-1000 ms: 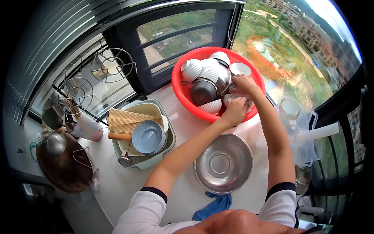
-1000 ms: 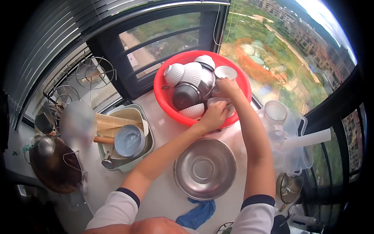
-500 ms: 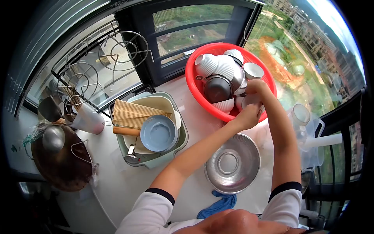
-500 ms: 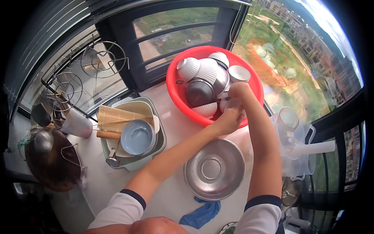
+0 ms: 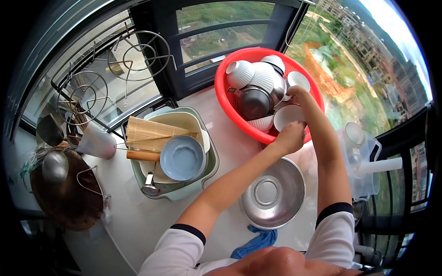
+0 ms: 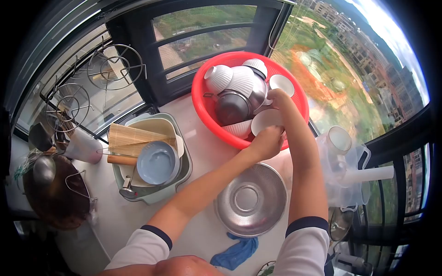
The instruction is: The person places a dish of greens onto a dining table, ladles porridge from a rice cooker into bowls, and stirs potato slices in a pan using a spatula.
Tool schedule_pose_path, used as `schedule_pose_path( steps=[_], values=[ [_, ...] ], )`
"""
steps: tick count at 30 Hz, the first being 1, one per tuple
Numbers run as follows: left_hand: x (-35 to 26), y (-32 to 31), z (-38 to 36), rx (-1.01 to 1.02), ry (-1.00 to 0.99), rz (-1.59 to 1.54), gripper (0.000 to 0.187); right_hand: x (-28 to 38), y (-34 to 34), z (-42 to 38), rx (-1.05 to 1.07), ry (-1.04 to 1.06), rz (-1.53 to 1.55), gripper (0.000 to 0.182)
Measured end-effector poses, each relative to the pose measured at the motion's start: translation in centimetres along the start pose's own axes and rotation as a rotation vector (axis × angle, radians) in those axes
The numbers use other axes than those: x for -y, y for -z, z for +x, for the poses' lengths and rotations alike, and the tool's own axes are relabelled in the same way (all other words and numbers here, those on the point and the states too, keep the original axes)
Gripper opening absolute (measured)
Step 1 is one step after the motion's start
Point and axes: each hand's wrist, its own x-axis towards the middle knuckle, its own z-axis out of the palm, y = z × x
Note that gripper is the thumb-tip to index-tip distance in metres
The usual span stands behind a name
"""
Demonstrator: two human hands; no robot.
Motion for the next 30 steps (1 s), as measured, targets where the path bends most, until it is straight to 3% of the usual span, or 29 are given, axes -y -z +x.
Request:
schedule_pose_path(
  steps=[1, 2, 5, 6, 9, 13, 17, 19, 22, 30],
  values=[
    [-0.1, 0.1, 0.1, 0.008, 0.01, 0.028, 0.017, 0.0, -0.4, -0.3, -0.002, -0.063, 0.087, 0.042],
    [-0.3, 0.1, 0.0, 0.019, 0.02, 0.074, 0.016, -1.0, -0.3, -0.8, 0.037, 0.038, 0.161, 0.029],
    [-0.2, 0.3, -0.3, 0.046, 0.046, 0.215, 0.014, -1.5, -1.3, -3.4, 0.097, 0.157, 0.219, 0.016],
    [-0.2, 0.3, -0.4, 0.054, 0.048, 0.253, 0.013, -1.6, -1.7, -7.2, 0.128, 0.194, 0.408, 0.01],
    [-0.3, 0.5, -0.7, 0.056, 0.051, 0.352, 0.015, -1.6, -1.6, -8.0, 0.14, 0.135, 0.452, 0.01],
    [-0.2, 0.5, -1.1, 0.016, 0.035, 0.432, 0.021, -2.1, -1.7, -8.9, 0.11, 0.229, 0.653, 0.016],
    [0.4, 0.8, -1.6, -0.007, -0.057, 0.455, 0.026, -1.7, -1.4, -11.1, 0.172, 0.274, 0.662, 0.016],
    [0.2, 1.1, -1.7, -0.006, -0.085, 0.489, 0.03, -1.8, -1.6, -12.0, 0.133, 0.302, 0.664, 0.014],
    [-0.2, 1.5, -2.0, 0.015, -0.059, 0.517, 0.017, -1.7, -1.8, -13.8, 0.016, 0.393, 0.642, 0.017],
    [-0.1, 2.3, -2.6, -0.063, -0.176, 0.503, 0.022, -2.4, -1.1, -16.4, -0.11, 0.573, 0.716, 0.021]
  ],
)
